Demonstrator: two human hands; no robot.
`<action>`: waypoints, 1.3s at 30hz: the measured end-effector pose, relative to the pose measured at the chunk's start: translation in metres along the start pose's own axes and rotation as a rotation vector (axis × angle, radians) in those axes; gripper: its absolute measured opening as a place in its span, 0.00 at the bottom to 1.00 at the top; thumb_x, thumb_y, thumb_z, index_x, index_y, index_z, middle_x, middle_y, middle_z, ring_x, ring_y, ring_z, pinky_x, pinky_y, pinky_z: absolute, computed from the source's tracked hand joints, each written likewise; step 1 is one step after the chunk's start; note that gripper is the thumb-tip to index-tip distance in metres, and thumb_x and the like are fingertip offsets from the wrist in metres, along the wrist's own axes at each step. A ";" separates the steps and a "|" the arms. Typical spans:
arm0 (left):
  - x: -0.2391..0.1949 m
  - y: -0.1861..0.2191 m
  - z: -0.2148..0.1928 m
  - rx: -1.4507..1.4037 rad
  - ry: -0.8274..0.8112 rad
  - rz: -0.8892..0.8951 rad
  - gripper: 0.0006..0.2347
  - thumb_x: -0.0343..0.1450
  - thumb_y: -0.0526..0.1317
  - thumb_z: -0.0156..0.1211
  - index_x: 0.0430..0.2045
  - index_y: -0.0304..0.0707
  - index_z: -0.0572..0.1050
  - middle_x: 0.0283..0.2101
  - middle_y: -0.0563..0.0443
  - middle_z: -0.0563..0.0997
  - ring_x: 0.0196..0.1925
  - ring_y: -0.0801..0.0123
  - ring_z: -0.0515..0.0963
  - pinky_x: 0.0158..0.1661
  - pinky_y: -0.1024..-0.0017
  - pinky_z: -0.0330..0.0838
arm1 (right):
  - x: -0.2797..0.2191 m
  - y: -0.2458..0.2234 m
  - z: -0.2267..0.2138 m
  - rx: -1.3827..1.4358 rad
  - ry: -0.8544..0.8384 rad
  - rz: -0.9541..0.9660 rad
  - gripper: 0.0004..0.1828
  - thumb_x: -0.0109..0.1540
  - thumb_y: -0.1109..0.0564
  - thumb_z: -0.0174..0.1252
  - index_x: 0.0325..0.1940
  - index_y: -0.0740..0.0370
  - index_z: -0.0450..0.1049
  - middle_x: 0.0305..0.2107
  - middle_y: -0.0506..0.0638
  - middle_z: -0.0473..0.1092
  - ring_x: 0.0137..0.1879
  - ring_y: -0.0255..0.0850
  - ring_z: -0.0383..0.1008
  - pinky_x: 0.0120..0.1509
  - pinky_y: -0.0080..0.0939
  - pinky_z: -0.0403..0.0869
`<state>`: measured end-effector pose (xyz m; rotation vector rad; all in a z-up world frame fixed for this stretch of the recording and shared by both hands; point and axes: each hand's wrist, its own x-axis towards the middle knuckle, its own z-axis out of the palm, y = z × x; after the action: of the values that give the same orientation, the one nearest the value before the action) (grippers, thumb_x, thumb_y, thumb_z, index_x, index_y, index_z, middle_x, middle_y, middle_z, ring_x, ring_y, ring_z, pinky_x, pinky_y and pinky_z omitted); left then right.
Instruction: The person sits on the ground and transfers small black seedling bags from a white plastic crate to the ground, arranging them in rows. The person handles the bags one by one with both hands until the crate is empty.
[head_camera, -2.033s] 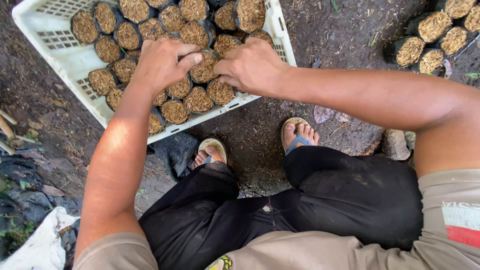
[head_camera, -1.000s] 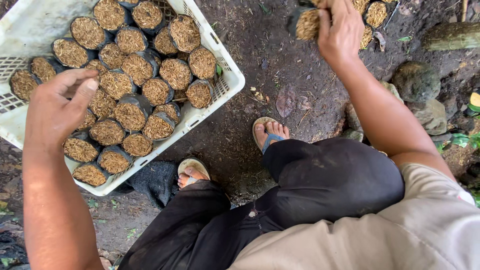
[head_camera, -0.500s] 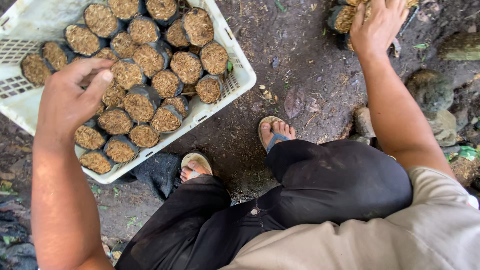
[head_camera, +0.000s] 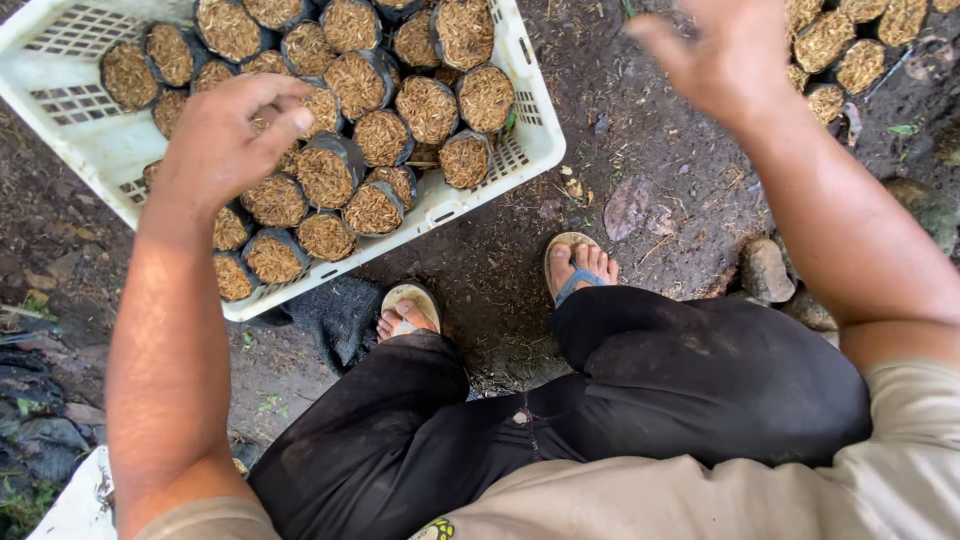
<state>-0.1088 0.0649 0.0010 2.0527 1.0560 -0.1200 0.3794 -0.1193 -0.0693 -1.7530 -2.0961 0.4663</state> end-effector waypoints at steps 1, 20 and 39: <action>0.002 -0.001 0.002 0.011 -0.022 0.001 0.15 0.77 0.45 0.63 0.55 0.38 0.80 0.50 0.41 0.83 0.49 0.56 0.83 0.49 0.60 0.75 | 0.016 -0.020 0.003 0.029 0.007 -0.138 0.13 0.70 0.53 0.63 0.57 0.58 0.77 0.53 0.51 0.73 0.58 0.49 0.74 0.61 0.53 0.69; 0.004 -0.001 0.010 0.010 -0.118 -0.106 0.17 0.75 0.48 0.61 0.55 0.39 0.79 0.49 0.40 0.82 0.49 0.55 0.82 0.49 0.56 0.74 | 0.111 -0.117 0.090 -0.604 -0.185 -0.286 0.11 0.63 0.52 0.54 0.39 0.57 0.79 0.46 0.53 0.70 0.61 0.44 0.65 0.67 0.53 0.62; 0.001 0.004 -0.009 -0.023 -0.089 -0.176 0.18 0.76 0.48 0.60 0.57 0.40 0.78 0.50 0.45 0.83 0.49 0.54 0.81 0.48 0.61 0.72 | -0.034 0.038 -0.001 -0.630 0.085 0.136 0.04 0.68 0.59 0.55 0.38 0.55 0.75 0.25 0.51 0.68 0.31 0.48 0.70 0.38 0.50 0.64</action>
<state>-0.1076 0.0702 0.0092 1.9134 1.1753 -0.2848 0.4181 -0.1459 -0.0891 -2.2049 -2.2161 -0.2740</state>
